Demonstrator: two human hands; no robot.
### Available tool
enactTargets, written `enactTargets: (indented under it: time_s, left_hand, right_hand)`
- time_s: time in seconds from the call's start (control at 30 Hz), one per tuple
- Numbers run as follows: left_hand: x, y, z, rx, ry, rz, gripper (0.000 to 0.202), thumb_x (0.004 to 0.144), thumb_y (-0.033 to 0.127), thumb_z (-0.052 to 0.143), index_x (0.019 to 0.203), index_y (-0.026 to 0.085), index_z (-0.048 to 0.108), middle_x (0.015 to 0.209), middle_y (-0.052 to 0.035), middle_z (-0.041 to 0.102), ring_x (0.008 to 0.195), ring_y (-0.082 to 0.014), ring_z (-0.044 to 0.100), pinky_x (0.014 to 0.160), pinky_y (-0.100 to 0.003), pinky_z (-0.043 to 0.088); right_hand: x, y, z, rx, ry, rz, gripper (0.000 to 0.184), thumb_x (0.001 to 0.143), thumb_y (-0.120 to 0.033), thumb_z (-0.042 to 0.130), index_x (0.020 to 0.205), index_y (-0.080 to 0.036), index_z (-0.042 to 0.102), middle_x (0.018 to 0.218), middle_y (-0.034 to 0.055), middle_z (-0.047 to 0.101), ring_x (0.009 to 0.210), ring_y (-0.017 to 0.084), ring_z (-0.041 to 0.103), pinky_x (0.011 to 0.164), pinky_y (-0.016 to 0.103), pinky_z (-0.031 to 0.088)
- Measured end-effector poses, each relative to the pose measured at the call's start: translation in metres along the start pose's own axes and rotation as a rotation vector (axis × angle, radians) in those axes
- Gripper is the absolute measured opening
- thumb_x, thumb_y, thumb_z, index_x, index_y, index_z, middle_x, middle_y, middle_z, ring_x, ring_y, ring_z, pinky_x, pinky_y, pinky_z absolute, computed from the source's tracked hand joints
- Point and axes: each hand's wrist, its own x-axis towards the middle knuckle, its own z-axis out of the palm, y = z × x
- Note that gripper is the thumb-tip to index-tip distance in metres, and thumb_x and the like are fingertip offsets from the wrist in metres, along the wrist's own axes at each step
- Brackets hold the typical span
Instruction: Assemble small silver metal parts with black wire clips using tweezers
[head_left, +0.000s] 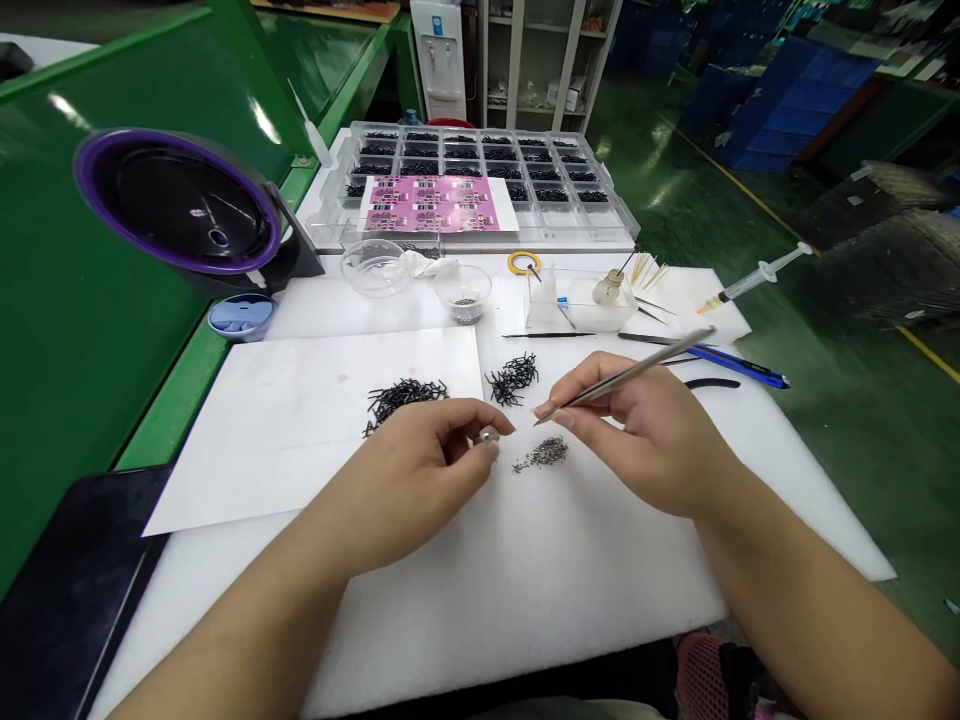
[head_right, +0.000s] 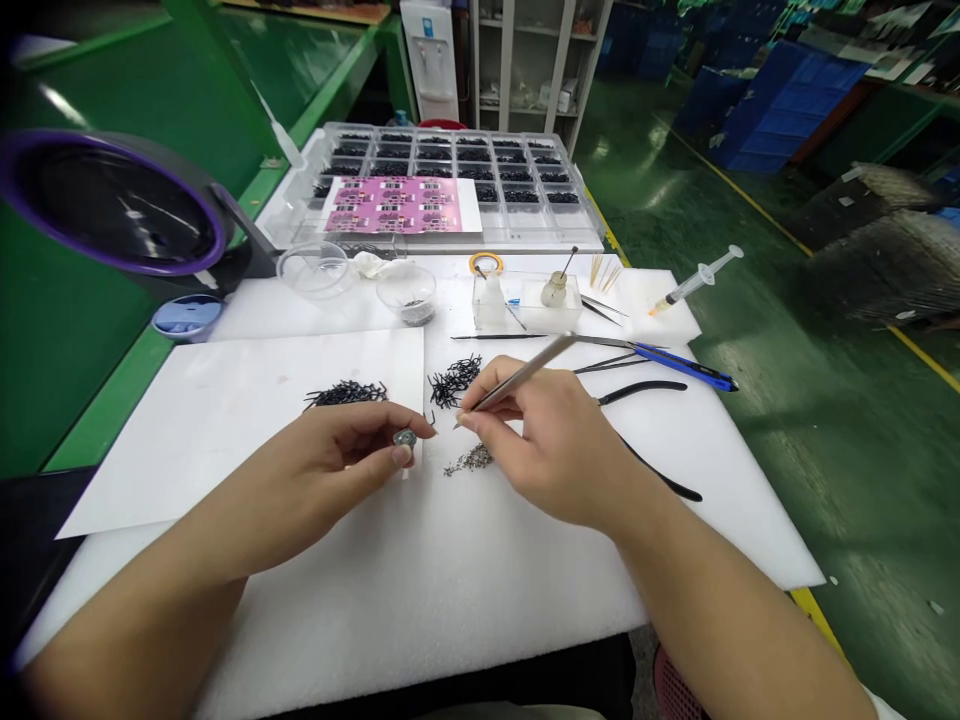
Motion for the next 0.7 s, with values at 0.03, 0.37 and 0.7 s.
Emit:
enactTargets:
  time_s: [0.03, 0.37, 0.7]
  left_hand:
    - [0.000, 0.001, 0.001, -0.003, -0.020, 0.011, 0.023, 0.091, 0.036, 0.053, 0.106, 0.028, 0.069, 0.075, 0.0027, 0.061, 0.066, -0.0144, 0.054, 0.059, -0.026, 0.042]
    - [0.000, 0.006, 0.002, 0.033, -0.136, 0.063, 0.022, 0.093, 0.029, 0.046, 0.086, 0.021, 0.065, 0.074, 0.0026, 0.058, 0.068, -0.0132, 0.049, 0.060, -0.026, 0.037]
    - [-0.001, 0.004, 0.003, 0.064, -0.134, 0.063, 0.023, 0.093, 0.032, 0.045, 0.083, 0.021, 0.063, 0.071, 0.0034, 0.052, 0.067, -0.0125, 0.044, 0.058, -0.026, 0.034]
  right_hand:
    - [-0.002, -0.001, 0.003, 0.051, 0.028, -0.055, 0.008, 0.092, -0.018, 0.061, 0.099, -0.021, 0.063, 0.096, 0.0011, 0.070, 0.090, 0.016, 0.067, 0.077, 0.028, 0.055]
    - [-0.003, -0.005, 0.015, 0.074, 0.010, -0.256, 0.009, 0.090, -0.011, 0.063, 0.098, -0.016, 0.065, 0.098, 0.0033, 0.070, 0.090, 0.015, 0.067, 0.080, 0.028, 0.055]
    - [-0.004, -0.005, 0.017, 0.019, 0.015, -0.290, 0.009, 0.090, -0.010, 0.063, 0.098, -0.014, 0.066, 0.098, 0.0037, 0.071, 0.089, 0.014, 0.067, 0.080, 0.025, 0.054]
